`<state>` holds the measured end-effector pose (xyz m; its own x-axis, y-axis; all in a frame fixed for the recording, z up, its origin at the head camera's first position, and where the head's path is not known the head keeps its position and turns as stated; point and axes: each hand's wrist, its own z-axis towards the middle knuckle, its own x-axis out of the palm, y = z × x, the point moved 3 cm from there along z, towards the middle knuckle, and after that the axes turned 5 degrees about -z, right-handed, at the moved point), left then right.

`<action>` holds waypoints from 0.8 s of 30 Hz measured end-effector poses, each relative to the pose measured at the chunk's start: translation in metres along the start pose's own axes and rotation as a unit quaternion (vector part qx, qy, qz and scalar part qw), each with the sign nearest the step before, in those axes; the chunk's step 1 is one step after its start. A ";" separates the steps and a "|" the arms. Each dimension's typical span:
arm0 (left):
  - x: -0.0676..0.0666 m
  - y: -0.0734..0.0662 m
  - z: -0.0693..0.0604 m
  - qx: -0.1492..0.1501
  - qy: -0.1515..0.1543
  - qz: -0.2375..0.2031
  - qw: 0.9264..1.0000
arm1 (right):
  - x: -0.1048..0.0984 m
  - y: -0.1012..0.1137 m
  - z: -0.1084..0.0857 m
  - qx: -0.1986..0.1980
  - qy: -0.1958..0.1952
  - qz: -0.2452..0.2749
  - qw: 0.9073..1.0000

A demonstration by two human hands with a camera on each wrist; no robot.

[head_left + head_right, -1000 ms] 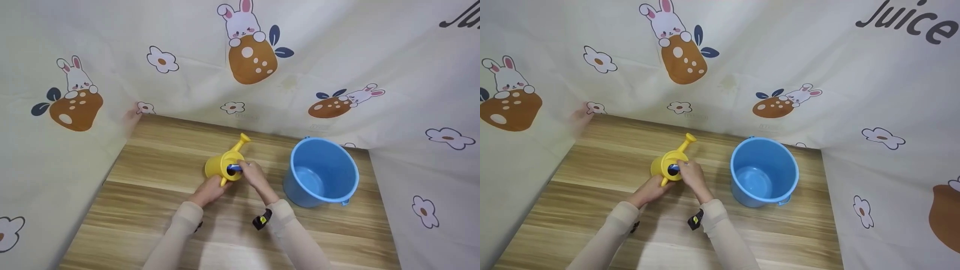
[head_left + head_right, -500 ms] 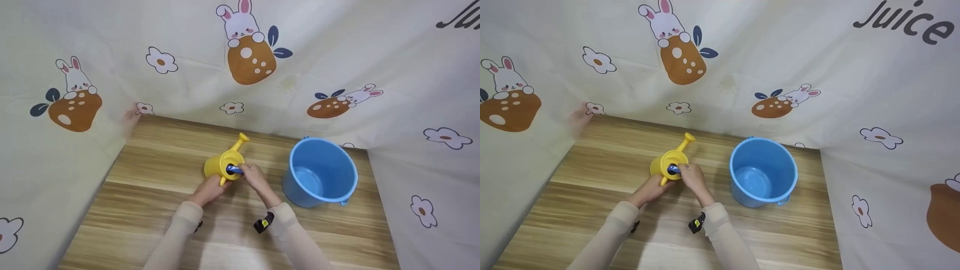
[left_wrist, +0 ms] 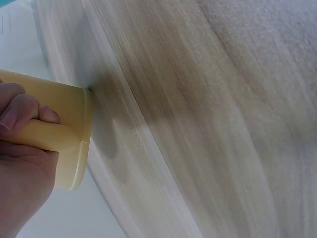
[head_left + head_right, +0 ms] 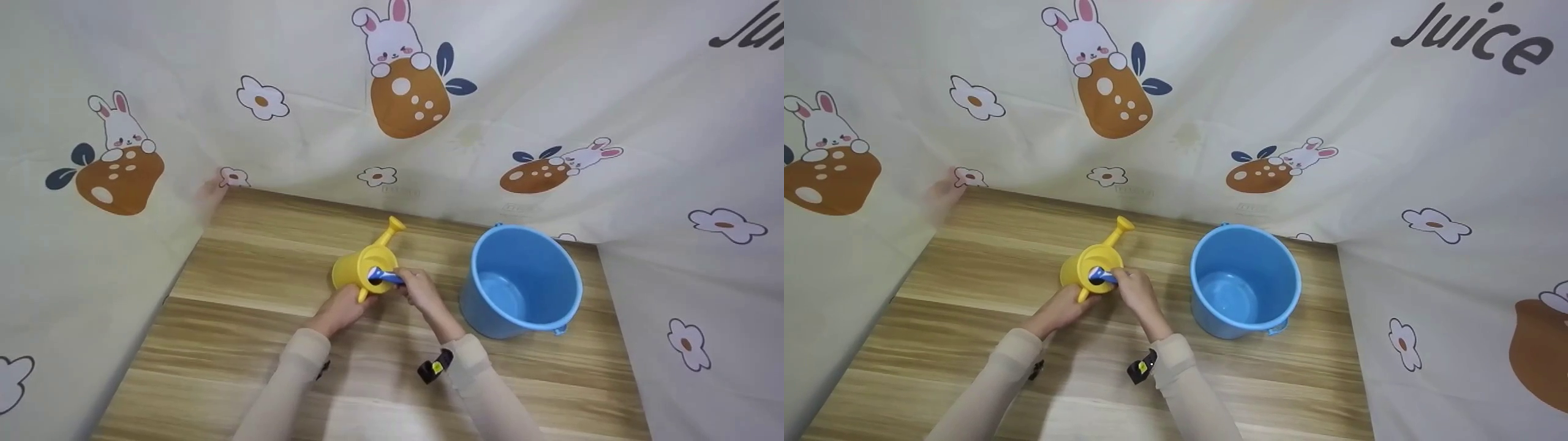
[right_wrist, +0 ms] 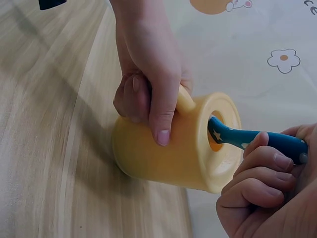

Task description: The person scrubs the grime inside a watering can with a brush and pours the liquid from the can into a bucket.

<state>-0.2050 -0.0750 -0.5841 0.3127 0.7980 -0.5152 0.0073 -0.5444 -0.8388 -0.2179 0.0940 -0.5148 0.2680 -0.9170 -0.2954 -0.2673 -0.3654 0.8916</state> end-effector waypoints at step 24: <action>0.000 0.002 -0.001 0.001 -0.009 0.017 1.000 | 0.012 0.000 0.013 -0.029 -0.036 -0.099 0.994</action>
<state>-0.2045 -0.0763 -0.5851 0.2961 0.7836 -0.5461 -0.0048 -0.5705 -0.8213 -0.2266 0.0810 -0.5225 0.2426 -0.8378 -0.4891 -0.1622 -0.5321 0.8310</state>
